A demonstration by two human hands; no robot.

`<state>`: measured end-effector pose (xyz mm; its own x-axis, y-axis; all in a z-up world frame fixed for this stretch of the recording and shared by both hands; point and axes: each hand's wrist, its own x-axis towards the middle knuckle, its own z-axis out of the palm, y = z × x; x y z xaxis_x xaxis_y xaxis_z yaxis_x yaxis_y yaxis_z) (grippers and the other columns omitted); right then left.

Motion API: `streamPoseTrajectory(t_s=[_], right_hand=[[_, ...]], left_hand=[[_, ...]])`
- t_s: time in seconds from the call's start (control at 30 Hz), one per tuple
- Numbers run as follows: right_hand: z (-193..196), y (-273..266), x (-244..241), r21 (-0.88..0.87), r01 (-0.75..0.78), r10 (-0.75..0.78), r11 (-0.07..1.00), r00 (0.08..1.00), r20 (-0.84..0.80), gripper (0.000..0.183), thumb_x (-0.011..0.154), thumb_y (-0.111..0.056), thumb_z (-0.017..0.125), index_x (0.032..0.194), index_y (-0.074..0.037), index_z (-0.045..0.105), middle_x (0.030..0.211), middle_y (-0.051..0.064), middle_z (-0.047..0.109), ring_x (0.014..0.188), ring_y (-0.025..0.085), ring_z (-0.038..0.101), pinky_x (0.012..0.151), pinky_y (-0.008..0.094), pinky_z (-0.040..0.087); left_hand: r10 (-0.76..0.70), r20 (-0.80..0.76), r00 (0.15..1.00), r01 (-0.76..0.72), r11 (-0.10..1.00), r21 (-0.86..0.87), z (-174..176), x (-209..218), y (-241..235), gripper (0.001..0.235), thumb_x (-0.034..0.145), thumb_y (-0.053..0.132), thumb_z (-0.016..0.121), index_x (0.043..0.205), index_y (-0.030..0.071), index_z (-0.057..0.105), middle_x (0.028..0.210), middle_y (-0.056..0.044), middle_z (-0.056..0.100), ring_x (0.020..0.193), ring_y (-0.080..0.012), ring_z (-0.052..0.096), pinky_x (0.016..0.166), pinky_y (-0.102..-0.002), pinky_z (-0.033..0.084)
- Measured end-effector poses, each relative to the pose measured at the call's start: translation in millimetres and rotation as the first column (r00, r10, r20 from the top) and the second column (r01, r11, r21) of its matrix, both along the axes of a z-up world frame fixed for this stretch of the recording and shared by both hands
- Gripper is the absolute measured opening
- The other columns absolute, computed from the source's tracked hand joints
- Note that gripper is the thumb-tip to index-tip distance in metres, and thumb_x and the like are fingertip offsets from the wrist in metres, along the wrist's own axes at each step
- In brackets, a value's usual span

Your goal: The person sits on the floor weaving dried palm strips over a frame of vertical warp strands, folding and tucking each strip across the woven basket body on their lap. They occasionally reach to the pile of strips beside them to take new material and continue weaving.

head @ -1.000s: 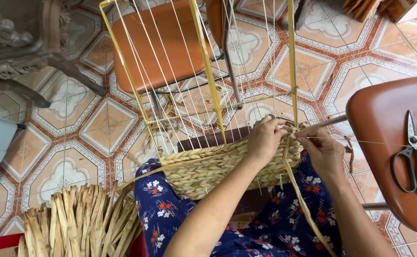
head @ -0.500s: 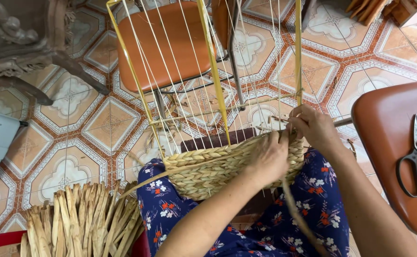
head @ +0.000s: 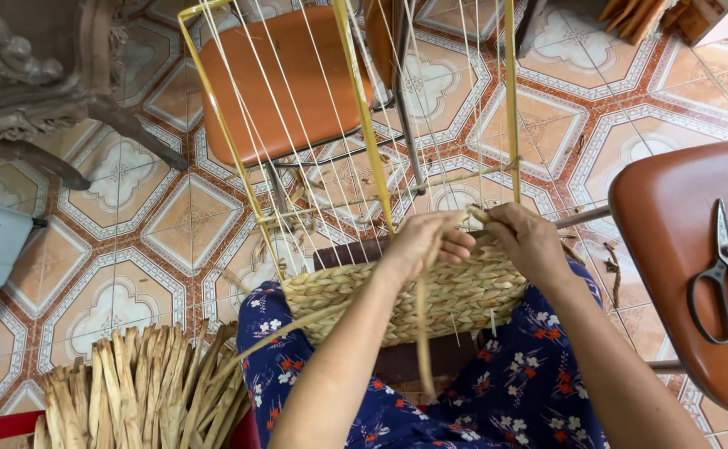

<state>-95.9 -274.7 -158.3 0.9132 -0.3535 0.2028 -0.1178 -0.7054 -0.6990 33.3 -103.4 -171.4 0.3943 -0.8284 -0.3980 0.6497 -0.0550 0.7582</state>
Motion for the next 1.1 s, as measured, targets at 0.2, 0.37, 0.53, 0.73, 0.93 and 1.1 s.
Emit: streamPoseTrajectory(t_s=[0.2,0.37,0.53,0.73,0.93,1.1], right_hand=[[-12.2,-8.8,1.3,0.293,0.043,-0.015,0.955,0.995,-0.098,0.015,0.098,-0.011,0.062,0.111,-0.003,0.061,0.086,0.008,0.074,0.072,0.014,0.073,0.062,0.029,0.06],[-17.2,-9.1,2.8,0.407,0.083,-0.041,0.91,0.993,-0.112,0.015,0.098,-0.008,0.062,0.112,-0.006,0.067,0.084,0.008,0.075,0.069,0.014,0.072,0.062,0.028,0.06],[-69.6,-14.2,4.3,-0.178,0.015,-0.012,0.984,1.0,0.021,0.013,0.097,-0.011,0.069,0.108,-0.017,0.071,0.087,0.007,0.077,0.067,0.015,0.07,0.061,0.032,0.058],[-17.5,4.0,1.7,0.212,-0.036,0.024,0.977,0.998,0.058,0.012,0.095,-0.007,0.065,0.106,-0.009,0.059,0.102,0.007,0.076,0.073,0.018,0.072,0.058,0.034,0.059],[-5.0,10.1,14.5,0.178,0.16,-0.127,0.971,0.975,-0.183,0.012,0.1,-0.012,0.065,0.109,-0.006,0.062,0.095,0.012,0.075,0.074,0.014,0.074,0.062,0.026,0.059],[14.4,-3.5,1.0,0.269,0.151,-0.118,0.951,0.984,-0.134,0.02,0.099,-0.012,0.065,0.119,-0.009,0.067,0.097,0.008,0.079,0.071,0.017,0.072,0.059,0.031,0.056]], left_hand=[[-0.089,0.671,0.736,-0.099,0.966,0.237,-13.6,-25.0,-37.9,0.027,0.097,0.025,0.052,0.121,0.014,0.058,0.078,-0.014,0.072,0.051,-0.0173,0.064,0.042,-0.027,0.055],[0.052,0.975,0.215,-0.269,0.963,0.009,-4.6,-44.7,-37.0,0.037,0.108,0.035,0.053,0.094,0.005,0.071,0.084,-0.009,0.072,0.051,-0.0136,0.058,0.043,-0.024,0.048],[0.143,0.964,0.226,-0.221,0.971,-0.092,17.9,-69.8,-7.1,0.032,0.103,0.022,0.055,0.124,0.002,0.068,0.113,-0.016,0.069,0.064,-0.0143,0.065,0.051,-0.021,0.055],[-0.241,0.967,0.083,-0.455,0.854,0.252,-21.5,-38.3,20.6,0.014,0.103,0.014,0.062,0.112,0.005,0.066,0.108,-0.011,0.064,0.067,-0.0165,0.065,0.056,-0.024,0.058],[-0.128,0.955,-0.269,-0.337,0.941,0.032,4.4,-73.1,1.1,0.049,0.078,0.026,0.073,0.116,-0.002,0.058,0.102,-0.014,0.061,0.079,-0.0212,0.064,0.067,-0.029,0.059],[-0.384,0.874,-0.298,-0.33,0.901,0.283,-0.2,-63.5,-10.9,0.042,0.086,0.005,0.062,0.126,-0.005,0.053,0.1,-0.015,0.061,0.083,-0.0203,0.064,0.071,-0.029,0.06]])
